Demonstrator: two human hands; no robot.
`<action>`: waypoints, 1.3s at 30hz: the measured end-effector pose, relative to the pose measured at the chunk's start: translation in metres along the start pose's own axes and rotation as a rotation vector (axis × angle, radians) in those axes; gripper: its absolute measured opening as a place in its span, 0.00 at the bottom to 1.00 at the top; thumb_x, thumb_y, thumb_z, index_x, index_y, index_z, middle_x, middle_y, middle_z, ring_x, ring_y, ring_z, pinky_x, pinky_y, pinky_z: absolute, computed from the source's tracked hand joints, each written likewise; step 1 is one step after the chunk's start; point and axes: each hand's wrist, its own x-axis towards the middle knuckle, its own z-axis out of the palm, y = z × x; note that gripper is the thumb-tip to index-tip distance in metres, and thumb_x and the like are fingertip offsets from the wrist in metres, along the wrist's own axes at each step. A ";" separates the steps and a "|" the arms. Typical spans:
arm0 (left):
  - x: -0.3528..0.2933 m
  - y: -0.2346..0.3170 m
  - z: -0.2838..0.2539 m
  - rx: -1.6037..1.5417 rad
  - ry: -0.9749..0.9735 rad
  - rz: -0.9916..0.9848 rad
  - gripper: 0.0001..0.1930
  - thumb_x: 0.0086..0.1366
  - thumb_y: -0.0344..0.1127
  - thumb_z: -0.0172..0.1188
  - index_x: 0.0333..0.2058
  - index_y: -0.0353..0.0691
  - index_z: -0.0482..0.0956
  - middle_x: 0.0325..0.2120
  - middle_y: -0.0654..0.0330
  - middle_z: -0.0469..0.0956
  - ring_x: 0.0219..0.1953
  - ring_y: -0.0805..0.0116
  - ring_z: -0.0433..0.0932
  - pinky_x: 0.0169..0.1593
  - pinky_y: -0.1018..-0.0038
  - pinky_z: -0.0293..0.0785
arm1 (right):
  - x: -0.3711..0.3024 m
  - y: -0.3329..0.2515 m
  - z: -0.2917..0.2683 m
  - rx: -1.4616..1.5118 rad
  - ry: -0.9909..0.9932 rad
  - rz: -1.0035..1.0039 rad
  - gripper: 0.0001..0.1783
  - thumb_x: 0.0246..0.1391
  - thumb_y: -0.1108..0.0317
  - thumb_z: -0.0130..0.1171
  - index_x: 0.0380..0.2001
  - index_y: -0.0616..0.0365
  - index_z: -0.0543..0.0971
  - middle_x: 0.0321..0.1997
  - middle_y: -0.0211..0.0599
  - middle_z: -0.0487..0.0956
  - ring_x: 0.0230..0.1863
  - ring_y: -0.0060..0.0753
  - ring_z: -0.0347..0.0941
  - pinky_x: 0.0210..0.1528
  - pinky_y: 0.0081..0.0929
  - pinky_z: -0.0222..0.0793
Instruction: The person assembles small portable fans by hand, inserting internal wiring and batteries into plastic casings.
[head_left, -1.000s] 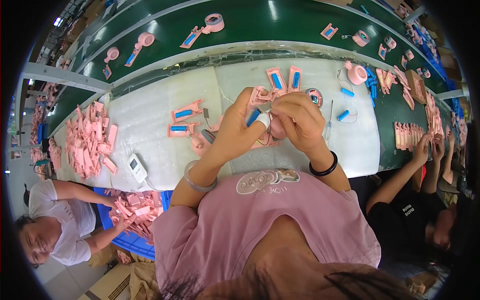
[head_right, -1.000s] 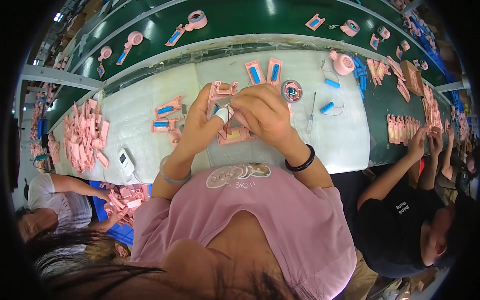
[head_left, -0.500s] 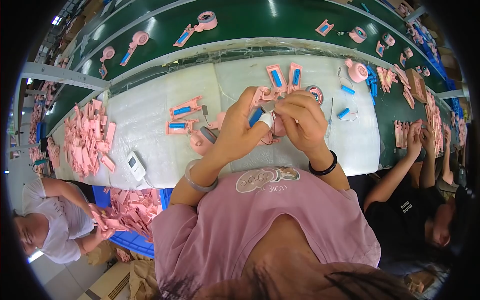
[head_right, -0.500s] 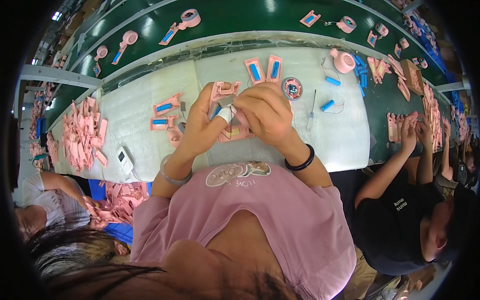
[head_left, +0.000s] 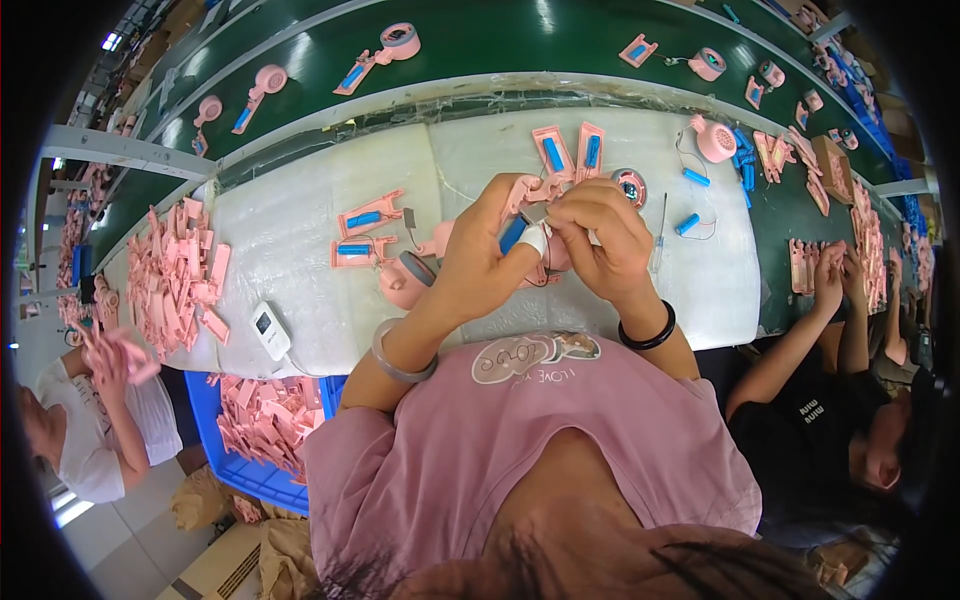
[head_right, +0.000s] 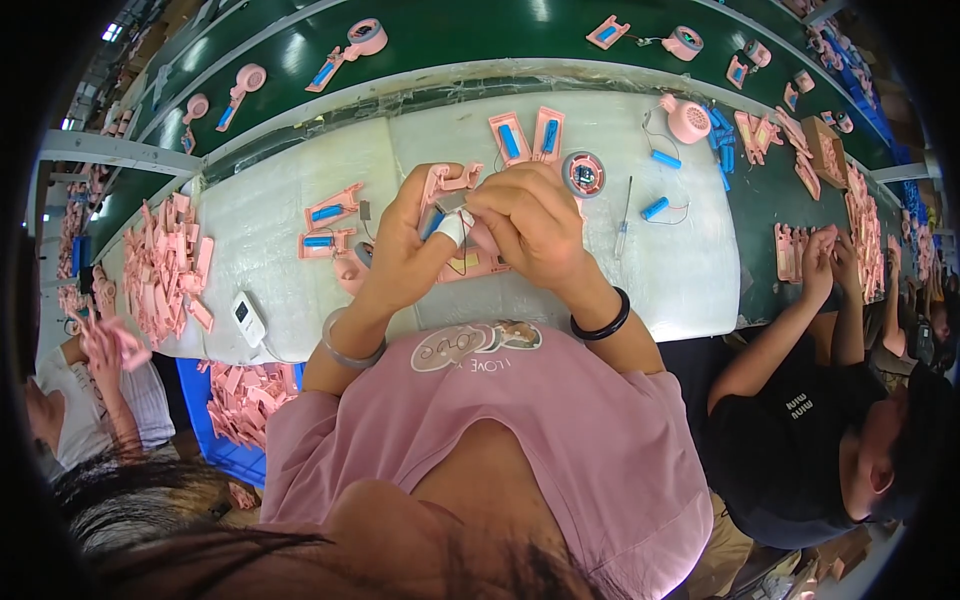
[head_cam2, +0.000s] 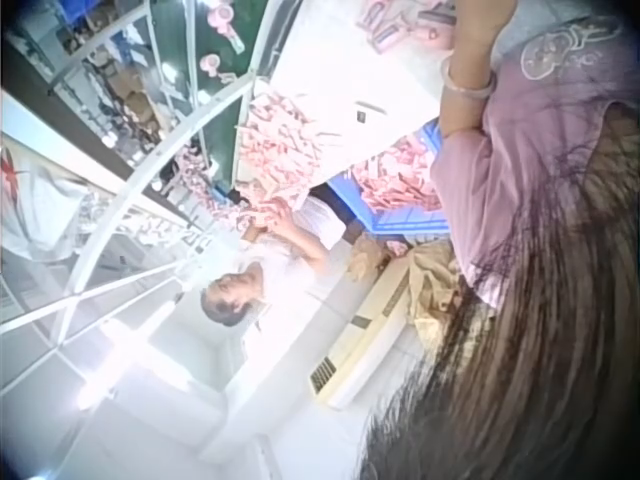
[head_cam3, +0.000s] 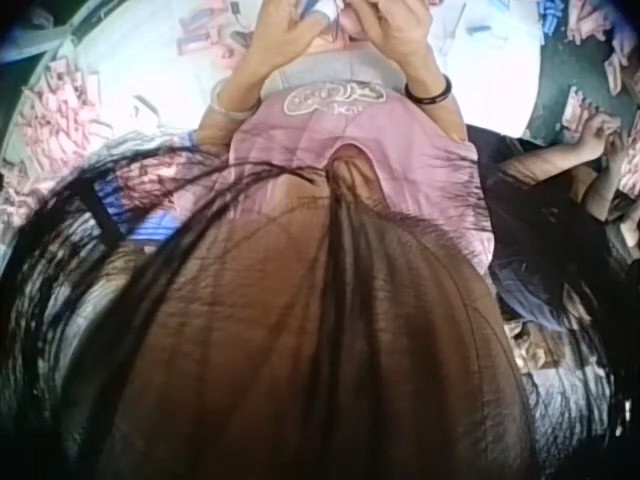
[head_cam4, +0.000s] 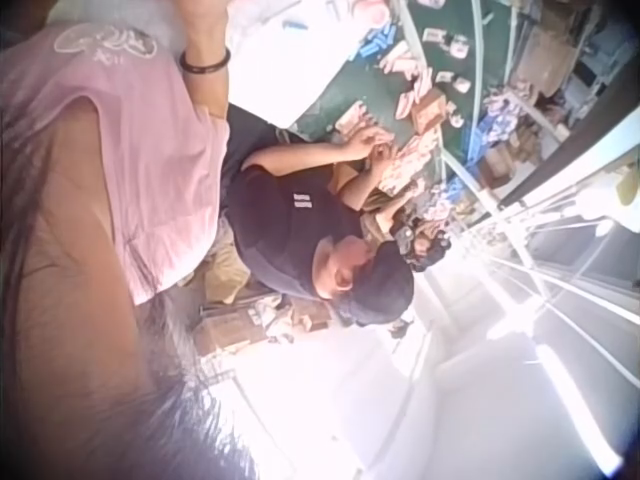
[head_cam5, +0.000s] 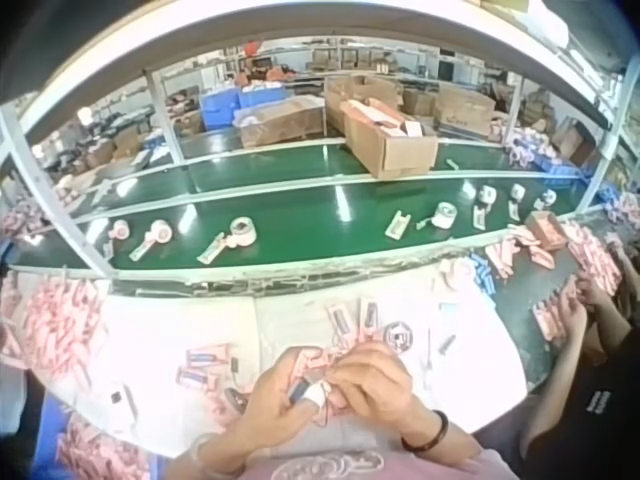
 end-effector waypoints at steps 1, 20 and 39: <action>0.000 -0.001 0.000 -0.001 0.000 -0.001 0.20 0.53 0.24 0.50 0.47 0.34 0.65 0.35 0.56 0.75 0.36 0.71 0.73 0.41 0.76 0.68 | 0.000 0.000 0.000 0.000 -0.001 0.001 0.11 0.38 0.81 0.64 0.29 0.60 0.78 0.29 0.35 0.76 0.31 0.34 0.73 0.35 0.28 0.67; -0.003 -0.010 -0.003 -0.065 -0.043 -0.026 0.18 0.65 0.35 0.51 0.51 0.31 0.65 0.42 0.55 0.74 0.43 0.70 0.73 0.47 0.77 0.68 | 0.004 0.005 -0.003 0.044 -0.084 -0.045 0.11 0.39 0.84 0.62 0.30 0.65 0.77 0.30 0.40 0.76 0.31 0.38 0.72 0.34 0.30 0.68; -0.007 -0.009 0.001 -0.097 -0.028 0.008 0.20 0.65 0.35 0.53 0.52 0.32 0.66 0.45 0.55 0.74 0.47 0.67 0.74 0.50 0.75 0.68 | 0.003 0.002 -0.003 0.007 -0.044 -0.060 0.13 0.33 0.80 0.64 0.29 0.59 0.79 0.29 0.34 0.76 0.30 0.37 0.71 0.33 0.30 0.66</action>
